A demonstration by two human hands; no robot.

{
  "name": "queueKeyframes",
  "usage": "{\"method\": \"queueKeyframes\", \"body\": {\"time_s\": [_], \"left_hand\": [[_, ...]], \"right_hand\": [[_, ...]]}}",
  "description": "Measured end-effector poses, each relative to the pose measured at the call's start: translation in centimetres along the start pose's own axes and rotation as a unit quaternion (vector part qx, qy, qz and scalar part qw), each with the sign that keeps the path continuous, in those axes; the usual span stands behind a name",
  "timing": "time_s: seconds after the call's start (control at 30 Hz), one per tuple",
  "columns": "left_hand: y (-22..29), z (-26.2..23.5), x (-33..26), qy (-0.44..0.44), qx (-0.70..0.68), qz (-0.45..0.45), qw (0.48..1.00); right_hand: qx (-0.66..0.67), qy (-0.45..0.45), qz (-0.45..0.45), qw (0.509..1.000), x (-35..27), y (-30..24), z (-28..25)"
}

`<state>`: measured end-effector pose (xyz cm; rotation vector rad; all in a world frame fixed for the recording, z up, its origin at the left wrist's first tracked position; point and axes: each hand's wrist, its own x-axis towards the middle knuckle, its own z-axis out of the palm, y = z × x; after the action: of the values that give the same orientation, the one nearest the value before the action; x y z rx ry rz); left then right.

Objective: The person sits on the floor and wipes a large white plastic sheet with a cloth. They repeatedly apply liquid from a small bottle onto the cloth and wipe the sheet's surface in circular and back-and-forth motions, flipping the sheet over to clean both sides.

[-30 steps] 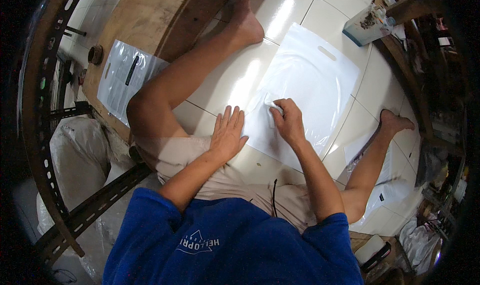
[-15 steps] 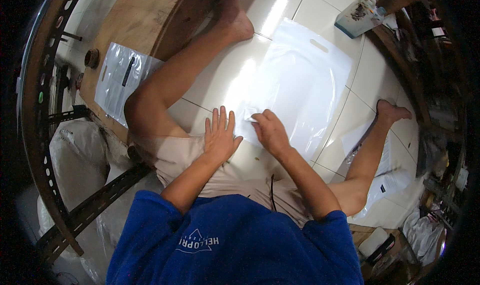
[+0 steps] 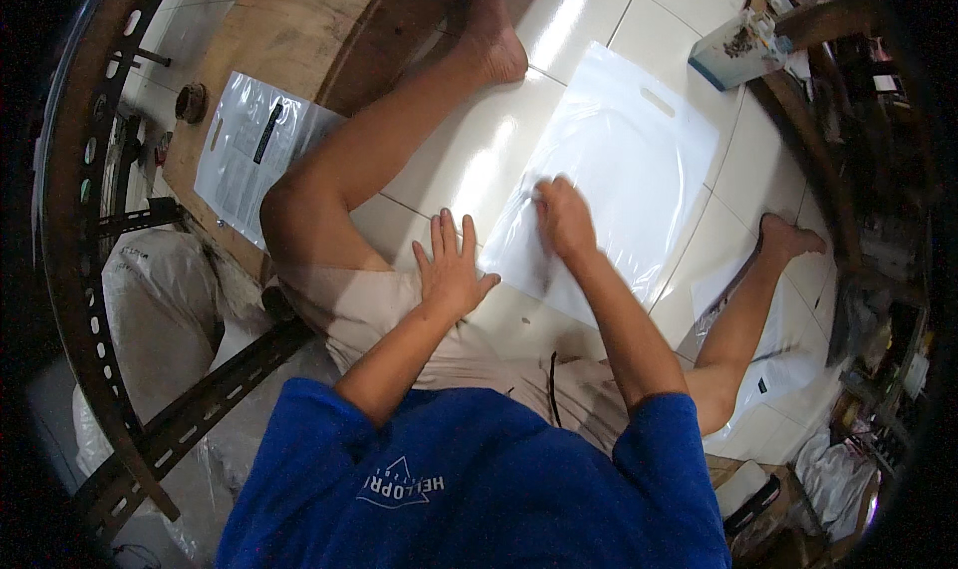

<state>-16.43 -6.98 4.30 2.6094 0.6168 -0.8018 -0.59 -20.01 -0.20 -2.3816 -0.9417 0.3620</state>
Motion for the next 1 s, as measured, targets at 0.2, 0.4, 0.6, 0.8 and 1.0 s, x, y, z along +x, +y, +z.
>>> {"method": "queueKeyframes", "body": {"time_s": [0.2,0.4,0.6,0.8,1.0], "left_hand": [[-0.2,0.8,0.6,0.017,-0.006,0.006,1.000],[0.0,0.5,0.5,0.001,-0.001,0.002,1.000],[-0.2,0.7,0.7,0.014,-0.007,0.004,1.000],[0.2,-0.2,0.4,-0.005,-0.026,0.002,1.000],[0.1,0.3,0.5,-0.012,-0.015,-0.005,1.000]], "right_hand": [[0.023,-0.067,-0.031,0.997,-6.7,-2.8,1.9],[-0.019,-0.065,0.023,0.997,-0.5,0.4,-1.2],[0.012,-0.128,-0.073,0.989,-6.3,-3.7,2.7],[-0.014,-0.030,0.050,0.998,2.6,-0.7,-0.6],[-0.010,-0.151,-0.079,0.985,-5.6,-4.0,3.9]]}}
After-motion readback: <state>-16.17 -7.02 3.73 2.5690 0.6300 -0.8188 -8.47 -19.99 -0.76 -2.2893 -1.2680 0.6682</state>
